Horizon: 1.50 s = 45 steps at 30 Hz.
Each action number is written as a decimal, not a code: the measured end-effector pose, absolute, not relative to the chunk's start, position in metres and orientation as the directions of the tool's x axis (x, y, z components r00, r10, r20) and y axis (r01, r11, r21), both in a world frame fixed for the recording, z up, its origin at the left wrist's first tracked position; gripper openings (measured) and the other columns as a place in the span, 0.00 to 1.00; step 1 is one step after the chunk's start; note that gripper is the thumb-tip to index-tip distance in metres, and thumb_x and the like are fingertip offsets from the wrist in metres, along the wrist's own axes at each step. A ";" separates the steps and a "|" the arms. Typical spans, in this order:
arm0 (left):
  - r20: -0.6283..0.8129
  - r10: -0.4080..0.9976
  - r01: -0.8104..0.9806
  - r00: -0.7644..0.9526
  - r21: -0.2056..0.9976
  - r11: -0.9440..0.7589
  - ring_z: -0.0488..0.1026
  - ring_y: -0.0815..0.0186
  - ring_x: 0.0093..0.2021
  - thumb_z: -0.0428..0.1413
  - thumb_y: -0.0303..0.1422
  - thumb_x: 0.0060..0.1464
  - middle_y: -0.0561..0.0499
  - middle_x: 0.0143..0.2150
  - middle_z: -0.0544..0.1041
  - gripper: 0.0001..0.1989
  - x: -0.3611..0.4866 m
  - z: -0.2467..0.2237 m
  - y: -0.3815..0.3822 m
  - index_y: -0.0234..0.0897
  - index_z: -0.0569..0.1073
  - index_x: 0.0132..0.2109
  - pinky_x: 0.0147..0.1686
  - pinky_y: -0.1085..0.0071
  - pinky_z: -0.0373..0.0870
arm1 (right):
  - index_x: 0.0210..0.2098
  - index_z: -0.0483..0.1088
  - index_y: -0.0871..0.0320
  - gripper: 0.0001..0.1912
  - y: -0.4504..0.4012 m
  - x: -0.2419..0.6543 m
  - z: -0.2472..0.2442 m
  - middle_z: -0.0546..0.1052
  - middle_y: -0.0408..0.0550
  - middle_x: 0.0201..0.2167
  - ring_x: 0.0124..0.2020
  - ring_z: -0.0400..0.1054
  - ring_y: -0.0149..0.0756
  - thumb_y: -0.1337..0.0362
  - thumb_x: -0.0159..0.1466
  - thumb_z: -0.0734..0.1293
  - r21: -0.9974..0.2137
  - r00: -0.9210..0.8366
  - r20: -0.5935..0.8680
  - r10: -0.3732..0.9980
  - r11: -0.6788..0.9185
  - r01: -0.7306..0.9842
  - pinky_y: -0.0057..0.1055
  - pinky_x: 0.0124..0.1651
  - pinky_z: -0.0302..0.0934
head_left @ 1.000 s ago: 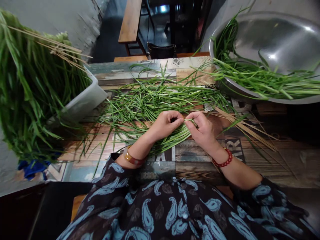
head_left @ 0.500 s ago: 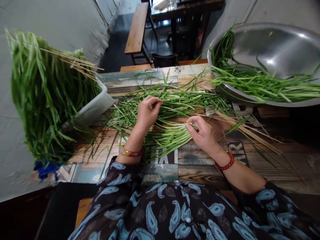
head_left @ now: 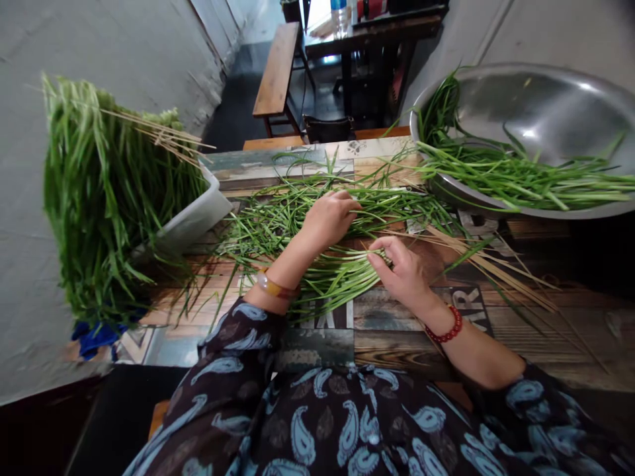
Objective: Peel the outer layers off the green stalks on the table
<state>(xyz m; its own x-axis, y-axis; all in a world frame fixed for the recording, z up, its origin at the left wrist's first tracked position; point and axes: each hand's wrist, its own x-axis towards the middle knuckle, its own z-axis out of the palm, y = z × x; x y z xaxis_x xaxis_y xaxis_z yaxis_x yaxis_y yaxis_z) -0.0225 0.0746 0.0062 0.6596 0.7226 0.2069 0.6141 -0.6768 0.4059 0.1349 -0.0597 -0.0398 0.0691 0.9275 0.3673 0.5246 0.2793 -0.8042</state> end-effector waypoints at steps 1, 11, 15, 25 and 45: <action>0.192 0.696 0.614 0.692 0.349 -0.708 0.72 0.58 0.45 0.53 0.27 0.59 0.43 0.44 0.78 0.11 -0.014 0.005 0.077 0.35 0.81 0.43 0.49 0.62 0.66 | 0.39 0.68 0.55 0.06 -0.060 0.135 -0.040 0.75 0.43 0.29 0.25 0.65 0.31 0.59 0.66 0.64 -0.803 0.068 0.370 0.926 0.282 0.526 0.29 0.32 0.60; 0.130 0.641 0.628 0.757 0.126 -0.768 0.69 0.55 0.42 0.52 0.30 0.61 0.40 0.37 0.76 0.13 0.012 -0.012 0.088 0.34 0.80 0.32 0.41 0.60 0.63 | 0.37 0.68 0.54 0.05 -0.058 0.133 -0.032 0.73 0.41 0.27 0.25 0.65 0.31 0.60 0.66 0.63 -0.792 0.070 0.415 0.907 0.322 0.519 0.28 0.31 0.59; 0.269 0.675 0.576 0.687 0.365 -0.731 0.71 0.58 0.42 0.55 0.25 0.55 0.43 0.37 0.77 0.09 -0.002 -0.011 0.084 0.34 0.77 0.29 0.44 0.62 0.65 | 0.37 0.68 0.54 0.06 -0.058 0.134 -0.034 0.74 0.42 0.28 0.25 0.65 0.32 0.59 0.66 0.63 -0.801 0.074 0.396 0.915 0.304 0.516 0.29 0.31 0.60; -0.044 0.835 0.184 0.548 0.981 -0.069 0.69 0.71 0.28 0.61 0.38 0.54 0.51 0.31 0.77 0.13 -0.041 0.002 0.027 0.31 0.77 0.39 0.30 0.75 0.64 | 0.40 0.69 0.53 0.06 -0.061 0.135 -0.035 0.78 0.43 0.32 0.29 0.70 0.33 0.59 0.65 0.65 -0.815 0.097 0.386 0.917 0.290 0.503 0.30 0.36 0.65; -0.007 0.883 0.100 0.469 0.994 -0.046 0.72 0.68 0.32 0.66 0.36 0.48 0.49 0.30 0.78 0.09 -0.034 0.001 0.015 0.33 0.81 0.31 0.34 0.72 0.67 | 0.41 0.70 0.53 0.07 -0.065 0.138 -0.026 0.79 0.43 0.34 0.30 0.71 0.34 0.59 0.66 0.65 -0.829 0.087 0.329 0.940 0.244 0.504 0.31 0.36 0.65</action>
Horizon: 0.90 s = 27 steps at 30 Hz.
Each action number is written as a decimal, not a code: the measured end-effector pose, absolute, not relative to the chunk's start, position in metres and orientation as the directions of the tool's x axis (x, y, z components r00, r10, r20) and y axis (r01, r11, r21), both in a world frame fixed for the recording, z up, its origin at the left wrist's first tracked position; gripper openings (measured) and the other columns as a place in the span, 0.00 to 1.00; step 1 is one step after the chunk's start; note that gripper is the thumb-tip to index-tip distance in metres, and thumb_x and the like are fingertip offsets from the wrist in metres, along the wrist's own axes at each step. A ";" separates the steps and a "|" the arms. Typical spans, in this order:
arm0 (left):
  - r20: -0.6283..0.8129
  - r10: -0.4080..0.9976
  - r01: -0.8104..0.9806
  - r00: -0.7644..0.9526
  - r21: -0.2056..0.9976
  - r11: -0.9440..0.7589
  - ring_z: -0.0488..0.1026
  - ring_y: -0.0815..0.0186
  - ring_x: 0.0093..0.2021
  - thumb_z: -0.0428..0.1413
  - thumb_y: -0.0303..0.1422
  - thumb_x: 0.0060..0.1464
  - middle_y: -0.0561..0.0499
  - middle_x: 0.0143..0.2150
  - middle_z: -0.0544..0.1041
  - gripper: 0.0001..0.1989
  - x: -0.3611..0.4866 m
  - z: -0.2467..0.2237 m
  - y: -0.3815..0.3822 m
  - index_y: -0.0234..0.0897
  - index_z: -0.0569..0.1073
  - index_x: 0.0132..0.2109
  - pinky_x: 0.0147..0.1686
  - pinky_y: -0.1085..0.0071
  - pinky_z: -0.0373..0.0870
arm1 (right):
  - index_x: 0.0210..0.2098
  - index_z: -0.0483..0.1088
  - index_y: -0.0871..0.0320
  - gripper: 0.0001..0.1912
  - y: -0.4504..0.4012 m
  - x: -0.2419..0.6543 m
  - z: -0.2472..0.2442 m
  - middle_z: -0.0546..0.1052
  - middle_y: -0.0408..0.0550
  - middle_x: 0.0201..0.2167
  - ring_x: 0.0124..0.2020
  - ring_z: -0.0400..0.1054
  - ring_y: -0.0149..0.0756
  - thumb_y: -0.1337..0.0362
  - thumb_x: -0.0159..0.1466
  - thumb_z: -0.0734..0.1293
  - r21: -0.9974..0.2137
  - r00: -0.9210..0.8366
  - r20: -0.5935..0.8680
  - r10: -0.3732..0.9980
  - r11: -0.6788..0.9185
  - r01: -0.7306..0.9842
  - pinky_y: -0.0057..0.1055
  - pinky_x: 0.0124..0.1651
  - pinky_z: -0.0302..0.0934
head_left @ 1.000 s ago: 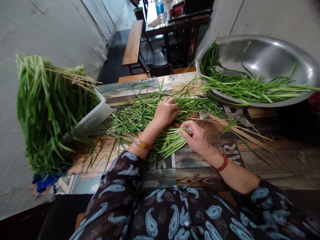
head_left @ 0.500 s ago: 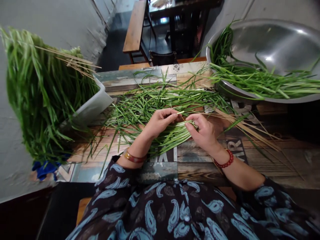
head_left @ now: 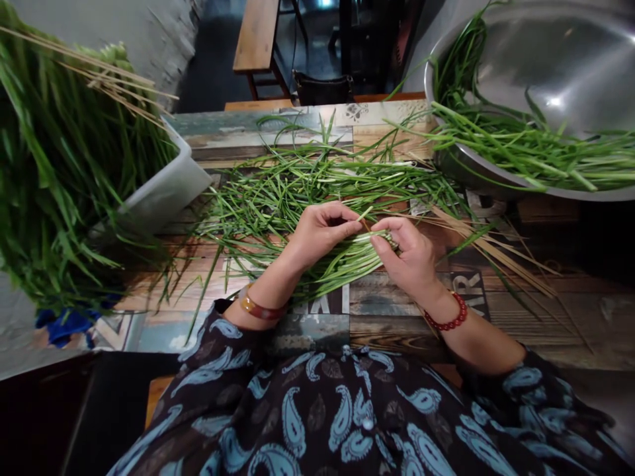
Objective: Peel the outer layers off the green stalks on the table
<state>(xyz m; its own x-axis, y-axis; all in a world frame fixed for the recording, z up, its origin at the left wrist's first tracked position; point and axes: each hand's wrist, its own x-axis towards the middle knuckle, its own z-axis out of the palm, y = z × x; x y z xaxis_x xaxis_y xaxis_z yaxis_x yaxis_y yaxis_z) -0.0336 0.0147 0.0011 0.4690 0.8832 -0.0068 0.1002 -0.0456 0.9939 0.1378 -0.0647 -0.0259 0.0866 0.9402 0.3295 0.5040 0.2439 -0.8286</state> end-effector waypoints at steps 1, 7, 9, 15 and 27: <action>-0.008 0.883 0.101 0.469 0.994 -0.044 0.72 0.68 0.32 0.65 0.36 0.49 0.49 0.30 0.78 0.09 -0.034 0.001 0.015 0.33 0.81 0.31 0.34 0.72 0.67 | 0.41 0.70 0.53 0.07 -0.065 0.138 -0.026 0.79 0.43 0.34 0.30 0.71 0.34 0.59 0.66 0.65 -0.829 0.084 0.329 0.941 0.245 0.503 0.31 0.36 0.65; 0.020 0.875 0.118 0.484 0.989 -0.087 0.72 0.68 0.32 0.65 0.36 0.50 0.49 0.30 0.78 0.09 -0.035 0.001 0.016 0.33 0.81 0.31 0.34 0.72 0.67 | 0.41 0.70 0.54 0.06 -0.064 0.137 -0.024 0.78 0.43 0.32 0.27 0.69 0.32 0.60 0.65 0.65 -0.819 0.083 0.355 0.931 0.267 0.508 0.29 0.34 0.64; 0.033 0.874 0.116 0.485 0.988 -0.101 0.72 0.68 0.32 0.65 0.37 0.50 0.49 0.31 0.79 0.09 -0.035 0.000 0.016 0.33 0.81 0.31 0.34 0.72 0.67 | 0.41 0.70 0.54 0.06 -0.063 0.137 -0.025 0.78 0.42 0.31 0.27 0.69 0.32 0.60 0.65 0.65 -0.813 0.085 0.355 0.931 0.262 0.520 0.29 0.34 0.63; 0.118 0.869 0.126 0.480 0.971 -0.201 0.73 0.68 0.33 0.64 0.34 0.51 0.48 0.31 0.79 0.06 -0.035 -0.002 0.016 0.34 0.82 0.32 0.35 0.72 0.67 | 0.40 0.71 0.55 0.06 -0.063 0.137 -0.026 0.78 0.42 0.31 0.26 0.68 0.30 0.61 0.65 0.65 -0.801 0.078 0.376 0.923 0.282 0.528 0.28 0.33 0.62; 0.326 0.821 0.232 0.468 0.851 -0.471 0.74 0.68 0.33 0.62 0.29 0.54 0.49 0.31 0.78 0.04 -0.034 -0.005 0.016 0.35 0.81 0.33 0.35 0.72 0.68 | 0.40 0.71 0.55 0.07 -0.062 0.136 -0.029 0.78 0.44 0.32 0.26 0.67 0.31 0.60 0.66 0.65 -0.811 0.096 0.357 0.929 0.258 0.525 0.29 0.33 0.62</action>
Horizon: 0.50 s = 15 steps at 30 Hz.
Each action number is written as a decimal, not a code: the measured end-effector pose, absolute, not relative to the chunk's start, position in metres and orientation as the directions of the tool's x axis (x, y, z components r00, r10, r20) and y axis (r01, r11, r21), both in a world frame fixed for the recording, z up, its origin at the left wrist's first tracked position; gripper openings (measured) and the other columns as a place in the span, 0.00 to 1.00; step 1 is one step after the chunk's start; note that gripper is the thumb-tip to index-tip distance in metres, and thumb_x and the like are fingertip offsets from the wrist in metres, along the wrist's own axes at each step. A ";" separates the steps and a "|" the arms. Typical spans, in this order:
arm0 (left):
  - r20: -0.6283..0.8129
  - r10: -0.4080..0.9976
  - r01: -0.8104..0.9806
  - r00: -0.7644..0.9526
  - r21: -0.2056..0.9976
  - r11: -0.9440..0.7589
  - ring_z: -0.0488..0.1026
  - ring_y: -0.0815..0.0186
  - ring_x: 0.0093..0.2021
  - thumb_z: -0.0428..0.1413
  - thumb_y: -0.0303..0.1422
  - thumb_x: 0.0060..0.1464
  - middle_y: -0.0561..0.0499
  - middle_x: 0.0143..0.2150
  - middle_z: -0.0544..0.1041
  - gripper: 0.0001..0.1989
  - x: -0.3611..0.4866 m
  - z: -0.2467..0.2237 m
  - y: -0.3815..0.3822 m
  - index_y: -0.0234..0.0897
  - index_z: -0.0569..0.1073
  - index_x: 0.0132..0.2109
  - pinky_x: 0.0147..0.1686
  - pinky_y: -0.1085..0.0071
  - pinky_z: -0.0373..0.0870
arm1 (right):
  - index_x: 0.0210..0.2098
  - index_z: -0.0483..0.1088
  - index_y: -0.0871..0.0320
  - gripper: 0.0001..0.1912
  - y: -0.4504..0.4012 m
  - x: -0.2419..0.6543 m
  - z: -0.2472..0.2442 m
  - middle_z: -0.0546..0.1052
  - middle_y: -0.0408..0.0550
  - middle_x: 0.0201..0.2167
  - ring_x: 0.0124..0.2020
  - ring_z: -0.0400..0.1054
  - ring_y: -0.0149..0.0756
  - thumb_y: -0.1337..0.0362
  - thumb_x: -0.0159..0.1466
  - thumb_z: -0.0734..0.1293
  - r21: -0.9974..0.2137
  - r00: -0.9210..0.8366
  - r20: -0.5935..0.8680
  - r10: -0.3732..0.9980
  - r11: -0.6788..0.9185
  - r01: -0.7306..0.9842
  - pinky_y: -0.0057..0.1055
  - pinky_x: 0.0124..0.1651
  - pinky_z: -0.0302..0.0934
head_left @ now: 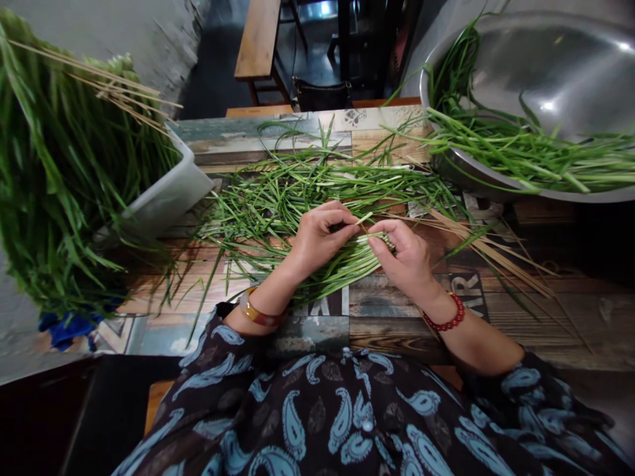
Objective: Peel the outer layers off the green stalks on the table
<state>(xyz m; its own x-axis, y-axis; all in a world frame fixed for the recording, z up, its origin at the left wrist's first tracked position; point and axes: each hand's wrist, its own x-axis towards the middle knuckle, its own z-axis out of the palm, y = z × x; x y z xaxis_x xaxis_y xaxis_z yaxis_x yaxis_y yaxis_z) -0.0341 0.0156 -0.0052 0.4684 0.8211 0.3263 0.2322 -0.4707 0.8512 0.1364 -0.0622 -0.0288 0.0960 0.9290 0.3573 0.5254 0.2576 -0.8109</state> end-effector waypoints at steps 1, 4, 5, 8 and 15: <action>0.328 0.819 0.229 0.471 0.851 -0.472 0.74 0.68 0.32 0.62 0.29 0.54 0.49 0.31 0.78 0.04 -0.034 -0.005 0.016 0.35 0.81 0.32 0.35 0.72 0.68 | 0.40 0.71 0.55 0.07 -0.062 0.136 -0.029 0.78 0.43 0.32 0.26 0.67 0.31 0.60 0.66 0.65 -0.809 0.095 0.357 0.929 0.257 0.529 0.29 0.33 0.62; 0.316 0.820 0.225 0.477 0.858 -0.461 0.74 0.69 0.32 0.62 0.29 0.54 0.49 0.30 0.78 0.05 -0.034 -0.006 0.016 0.34 0.81 0.31 0.34 0.72 0.68 | 0.40 0.71 0.54 0.07 -0.062 0.137 -0.030 0.77 0.43 0.31 0.27 0.68 0.32 0.59 0.66 0.65 -0.810 0.087 0.351 0.932 0.255 0.528 0.29 0.33 0.62; 0.310 0.822 0.226 0.477 0.861 -0.455 0.74 0.69 0.31 0.62 0.29 0.54 0.49 0.30 0.78 0.05 -0.034 -0.006 0.016 0.34 0.80 0.31 0.34 0.73 0.68 | 0.40 0.71 0.54 0.07 -0.062 0.137 -0.030 0.77 0.43 0.31 0.27 0.68 0.32 0.59 0.66 0.65 -0.813 0.083 0.349 0.933 0.257 0.523 0.29 0.33 0.62; 0.291 0.829 0.228 0.477 0.870 -0.437 0.74 0.68 0.32 0.62 0.30 0.53 0.49 0.30 0.78 0.05 -0.034 -0.005 0.016 0.34 0.80 0.31 0.34 0.73 0.68 | 0.40 0.71 0.54 0.07 -0.062 0.137 -0.031 0.77 0.44 0.32 0.28 0.69 0.32 0.60 0.66 0.65 -0.816 0.078 0.352 0.933 0.265 0.513 0.29 0.34 0.63; 0.171 0.833 0.258 0.526 0.901 -0.348 0.75 0.66 0.36 0.59 0.35 0.58 0.47 0.34 0.80 0.10 -0.041 0.002 0.018 0.33 0.81 0.35 0.39 0.70 0.69 | 0.40 0.71 0.55 0.06 -0.062 0.138 -0.030 0.78 0.44 0.32 0.27 0.69 0.32 0.60 0.66 0.65 -0.815 0.081 0.358 0.930 0.269 0.514 0.29 0.33 0.62</action>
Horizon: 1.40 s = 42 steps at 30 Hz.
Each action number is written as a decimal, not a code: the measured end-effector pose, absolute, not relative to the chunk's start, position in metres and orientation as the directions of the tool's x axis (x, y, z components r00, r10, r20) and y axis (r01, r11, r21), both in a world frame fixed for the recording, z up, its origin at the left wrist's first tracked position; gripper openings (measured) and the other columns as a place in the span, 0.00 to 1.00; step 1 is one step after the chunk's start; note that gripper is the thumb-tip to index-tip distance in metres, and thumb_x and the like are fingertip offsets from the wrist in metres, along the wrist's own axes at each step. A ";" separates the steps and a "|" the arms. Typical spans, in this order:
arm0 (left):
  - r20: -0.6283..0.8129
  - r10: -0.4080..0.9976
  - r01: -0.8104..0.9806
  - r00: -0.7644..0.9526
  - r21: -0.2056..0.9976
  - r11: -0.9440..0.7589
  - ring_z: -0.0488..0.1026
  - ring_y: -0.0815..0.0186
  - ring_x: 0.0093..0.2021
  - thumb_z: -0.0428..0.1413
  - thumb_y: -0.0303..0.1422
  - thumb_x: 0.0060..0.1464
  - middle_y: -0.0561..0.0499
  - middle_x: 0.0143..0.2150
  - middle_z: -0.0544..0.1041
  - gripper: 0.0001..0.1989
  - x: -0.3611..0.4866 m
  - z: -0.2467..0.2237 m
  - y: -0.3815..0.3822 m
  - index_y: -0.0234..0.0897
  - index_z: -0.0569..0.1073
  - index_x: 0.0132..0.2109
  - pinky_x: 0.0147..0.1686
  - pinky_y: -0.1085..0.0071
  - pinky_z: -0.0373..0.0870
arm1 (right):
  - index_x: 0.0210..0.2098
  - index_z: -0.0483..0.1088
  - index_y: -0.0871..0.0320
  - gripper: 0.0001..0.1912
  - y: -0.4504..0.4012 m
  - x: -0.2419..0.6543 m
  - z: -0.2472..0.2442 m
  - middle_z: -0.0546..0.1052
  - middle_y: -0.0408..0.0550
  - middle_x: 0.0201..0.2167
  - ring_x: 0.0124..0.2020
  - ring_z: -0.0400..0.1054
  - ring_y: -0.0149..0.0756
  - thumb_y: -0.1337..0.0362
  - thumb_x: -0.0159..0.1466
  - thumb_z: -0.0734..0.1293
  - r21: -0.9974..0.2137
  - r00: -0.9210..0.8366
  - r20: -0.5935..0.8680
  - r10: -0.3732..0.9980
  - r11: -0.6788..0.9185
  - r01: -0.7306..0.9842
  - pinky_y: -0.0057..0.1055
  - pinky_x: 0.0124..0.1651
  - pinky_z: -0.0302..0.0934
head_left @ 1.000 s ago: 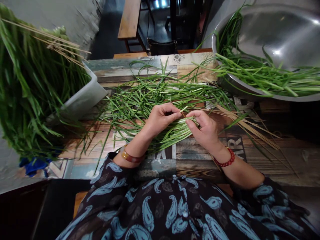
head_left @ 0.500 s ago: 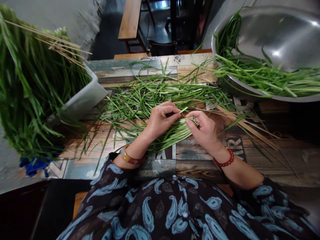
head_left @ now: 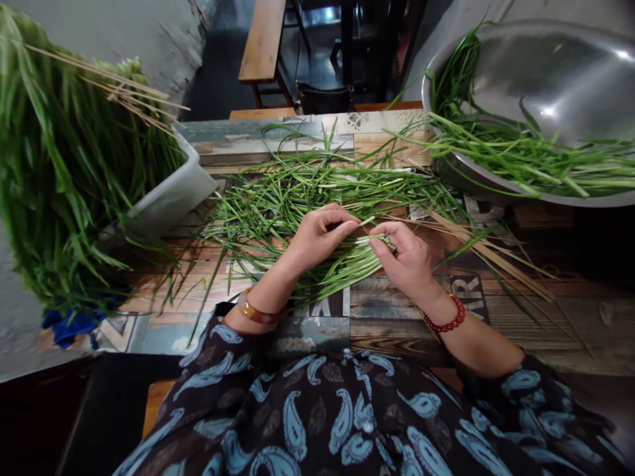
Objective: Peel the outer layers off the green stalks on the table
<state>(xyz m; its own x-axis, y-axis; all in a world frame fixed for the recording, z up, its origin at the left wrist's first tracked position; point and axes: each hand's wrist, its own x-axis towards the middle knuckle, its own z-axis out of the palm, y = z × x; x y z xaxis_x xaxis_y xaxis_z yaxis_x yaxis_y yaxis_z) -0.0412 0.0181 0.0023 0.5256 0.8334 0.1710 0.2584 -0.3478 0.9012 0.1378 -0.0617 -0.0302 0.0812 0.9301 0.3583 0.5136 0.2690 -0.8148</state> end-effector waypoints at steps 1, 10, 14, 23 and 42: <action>0.168 0.835 0.259 0.524 0.902 -0.344 0.74 0.66 0.35 0.58 0.35 0.58 0.47 0.34 0.79 0.10 -0.042 0.003 0.018 0.33 0.81 0.34 0.38 0.70 0.69 | 0.40 0.71 0.55 0.06 -0.062 0.138 -0.030 0.78 0.44 0.32 0.27 0.69 0.32 0.60 0.66 0.65 -0.814 0.081 0.358 0.930 0.269 0.514 0.30 0.33 0.62; 0.258 0.788 0.150 0.559 0.903 -0.403 0.72 0.67 0.33 0.60 0.38 0.58 0.48 0.31 0.77 0.12 -0.039 -0.004 0.021 0.33 0.79 0.31 0.37 0.70 0.68 | 0.48 0.68 0.55 0.14 -0.060 0.139 -0.037 0.78 0.49 0.41 0.34 0.73 0.36 0.57 0.65 0.66 -0.842 0.100 0.343 0.934 0.259 0.473 0.34 0.39 0.69; 0.276 0.749 0.131 0.602 0.891 -0.434 0.73 0.67 0.33 0.59 0.40 0.58 0.48 0.31 0.77 0.14 -0.039 -0.005 0.024 0.34 0.79 0.31 0.36 0.70 0.68 | 0.57 0.64 0.55 0.22 -0.061 0.139 -0.038 0.76 0.53 0.51 0.39 0.75 0.38 0.57 0.66 0.66 -0.858 0.069 0.326 0.943 0.265 0.439 0.37 0.45 0.71; 0.207 0.713 0.206 0.670 0.871 -0.447 0.72 0.66 0.34 0.59 0.38 0.59 0.49 0.31 0.76 0.13 -0.040 0.000 0.025 0.35 0.78 0.29 0.39 0.69 0.68 | 0.61 0.63 0.55 0.24 -0.062 0.140 -0.028 0.80 0.49 0.41 0.23 0.68 0.32 0.58 0.67 0.65 -0.822 0.026 0.305 0.952 0.249 0.512 0.33 0.30 0.67; 0.200 0.748 0.161 0.633 0.911 -0.380 0.74 0.66 0.35 0.58 0.36 0.59 0.47 0.32 0.77 0.12 -0.037 -0.004 0.019 0.33 0.78 0.31 0.39 0.70 0.69 | 0.45 0.66 0.54 0.11 -0.059 0.141 -0.036 0.77 0.43 0.32 0.28 0.72 0.33 0.56 0.66 0.66 -0.838 0.078 0.338 0.938 0.263 0.479 0.30 0.33 0.66</action>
<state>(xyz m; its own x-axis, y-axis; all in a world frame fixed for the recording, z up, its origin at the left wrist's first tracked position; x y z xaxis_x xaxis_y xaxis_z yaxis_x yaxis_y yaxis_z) -0.0368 0.0191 -0.0044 0.6325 0.7483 0.2001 0.1610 -0.3797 0.9110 0.1405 -0.0595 -0.0355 0.0777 0.9378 0.3384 0.4787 0.2627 -0.8378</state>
